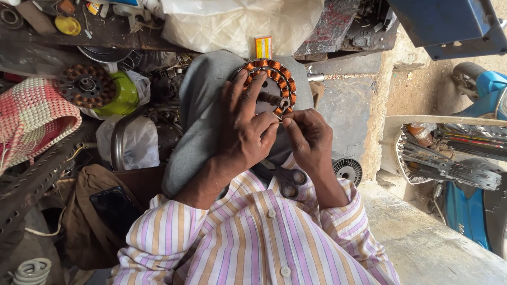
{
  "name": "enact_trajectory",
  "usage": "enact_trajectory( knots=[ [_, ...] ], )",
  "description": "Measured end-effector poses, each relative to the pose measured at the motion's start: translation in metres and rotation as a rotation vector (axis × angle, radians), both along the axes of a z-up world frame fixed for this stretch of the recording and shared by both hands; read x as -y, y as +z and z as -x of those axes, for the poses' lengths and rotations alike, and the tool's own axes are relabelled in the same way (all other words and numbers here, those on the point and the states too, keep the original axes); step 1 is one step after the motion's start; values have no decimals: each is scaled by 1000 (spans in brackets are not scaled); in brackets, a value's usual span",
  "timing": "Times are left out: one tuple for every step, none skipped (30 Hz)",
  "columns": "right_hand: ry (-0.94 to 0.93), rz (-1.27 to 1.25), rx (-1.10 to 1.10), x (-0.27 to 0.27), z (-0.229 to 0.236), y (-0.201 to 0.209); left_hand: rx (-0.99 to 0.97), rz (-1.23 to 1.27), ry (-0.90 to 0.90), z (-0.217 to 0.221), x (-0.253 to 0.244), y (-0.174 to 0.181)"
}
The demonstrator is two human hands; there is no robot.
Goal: The person sits on the floor with a copper-wound motor armature on their lap. They light a lighter and hold the flame to the winding wires, then fit a metal bushing into the armature center, press components into place by hand, and use scissors to trim and adjust wire ends around the winding.
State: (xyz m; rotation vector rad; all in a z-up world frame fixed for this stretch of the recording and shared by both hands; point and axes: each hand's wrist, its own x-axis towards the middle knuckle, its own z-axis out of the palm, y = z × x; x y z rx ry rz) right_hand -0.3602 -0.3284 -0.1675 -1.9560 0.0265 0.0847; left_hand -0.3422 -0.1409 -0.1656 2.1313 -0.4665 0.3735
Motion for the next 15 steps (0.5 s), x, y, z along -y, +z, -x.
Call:
enact_trajectory(
  knots=[
    [-5,-21,-13,1,0,-1,10,-19,8,0,2,-2],
    [-4,-20,-13,1,1,-1,10,-18,9,1,4,-3],
    [-7,-33,-29,1,1,-1,6,-47,29,2,6,-5],
    [-11,-46,-44,1,1,-1,4,-77,47,2,8,-7],
    [-11,-46,-44,1,0,-2,4,-76,47,3,9,-8],
    [-12,-67,-54,1,0,-3,6,-116,64,4,10,-10],
    [-14,-88,-64,1,0,-4,7,-156,80,4,11,-11],
    [-12,-88,-66,1,1,-4,5,-157,82,5,11,-10],
    [-13,-114,-71,2,2,-4,-3,-164,75,5,11,-8],
    [-10,-141,-71,1,1,-5,-5,-173,72,3,11,-7],
    [-5,-142,-67,2,-1,-6,-2,-174,77,2,9,-4],
    [-8,-144,-73,3,-1,-6,-1,-97,49,2,9,-2],
    [-10,-147,-79,5,0,-7,0,-20,21,2,9,1],
    [-10,-146,-78,5,0,-8,1,-19,21,3,9,-3],
    [-11,-134,-81,6,-1,-9,-4,-50,27,3,10,-6]
  ],
)
